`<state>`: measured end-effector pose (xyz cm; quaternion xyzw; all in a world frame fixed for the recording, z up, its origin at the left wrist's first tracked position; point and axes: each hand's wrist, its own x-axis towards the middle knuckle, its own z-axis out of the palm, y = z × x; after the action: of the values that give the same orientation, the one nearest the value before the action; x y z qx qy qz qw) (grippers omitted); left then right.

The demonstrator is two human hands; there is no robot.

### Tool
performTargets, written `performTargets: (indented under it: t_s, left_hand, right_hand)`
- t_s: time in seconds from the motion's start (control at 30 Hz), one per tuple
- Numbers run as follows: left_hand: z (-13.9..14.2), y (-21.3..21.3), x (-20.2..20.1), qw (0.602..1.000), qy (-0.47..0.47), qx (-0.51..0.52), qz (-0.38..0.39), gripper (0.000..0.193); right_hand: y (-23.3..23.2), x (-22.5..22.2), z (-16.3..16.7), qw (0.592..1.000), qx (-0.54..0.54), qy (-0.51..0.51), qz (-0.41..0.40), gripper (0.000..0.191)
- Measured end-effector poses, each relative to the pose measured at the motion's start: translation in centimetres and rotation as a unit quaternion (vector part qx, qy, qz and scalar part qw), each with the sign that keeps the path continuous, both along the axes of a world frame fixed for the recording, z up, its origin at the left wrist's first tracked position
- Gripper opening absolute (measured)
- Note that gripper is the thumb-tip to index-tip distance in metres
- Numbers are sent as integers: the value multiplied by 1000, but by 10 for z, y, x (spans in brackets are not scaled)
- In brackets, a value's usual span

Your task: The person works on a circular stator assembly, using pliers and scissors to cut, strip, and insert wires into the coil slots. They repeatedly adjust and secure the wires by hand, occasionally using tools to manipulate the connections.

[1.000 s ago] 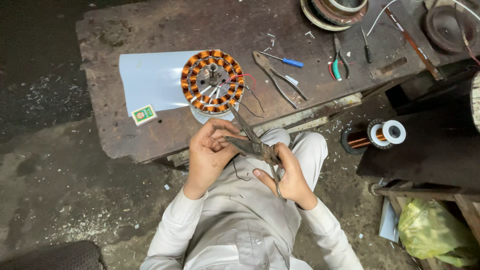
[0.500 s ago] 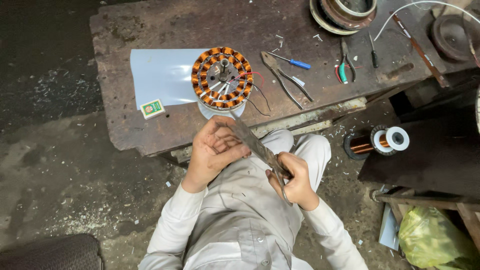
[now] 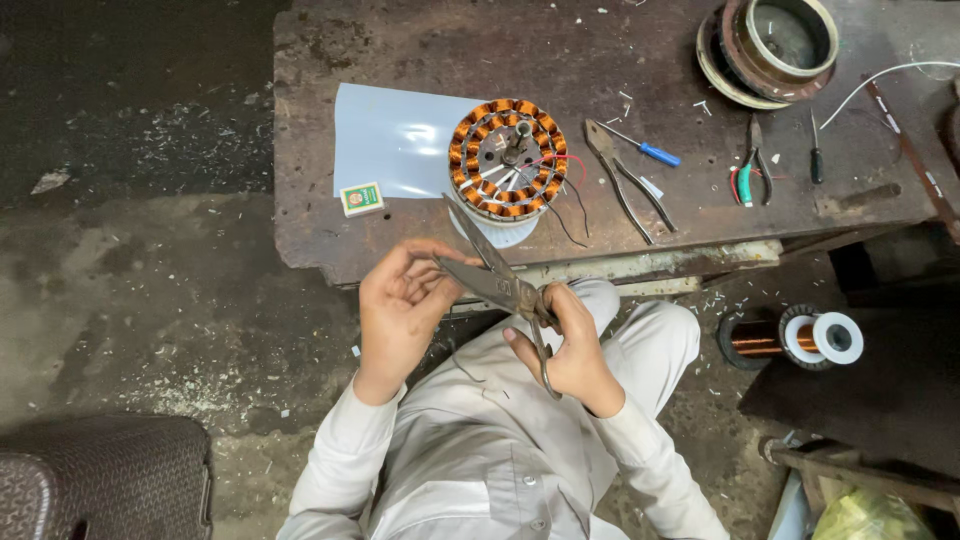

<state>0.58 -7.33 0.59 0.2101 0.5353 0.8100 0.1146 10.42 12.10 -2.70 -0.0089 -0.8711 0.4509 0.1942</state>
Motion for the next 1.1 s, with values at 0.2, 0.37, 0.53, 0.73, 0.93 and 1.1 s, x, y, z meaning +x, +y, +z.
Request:
performTargets:
  t_s: [0.2,0.37,0.53,0.73,0.93,1.1]
  left_hand:
    - [17,0,16,999,2,5,34,31]
    - [16,3,16,999,4,-14,39,41]
    - [10,2,19,995,-4,-91,50,52]
    - [14,11,19,998,-7,-53,14,47]
    - [20,29,24,999,-23,-7,-35,48]
    - [10,45,12,996,-34,27,-83,43]
  right_hand:
    - [-3,4,7,999,39,35,-8,43]
    - [-1,8,18,996,77,53,-10,43]
    - [2,16,27,994,93,49,15,43]
    - [19,25,26,990,106,88,-11,31]
    - [26,50,19,974,142,140,-105,27]
    - [31,48,3,953,177,174,-171,27]
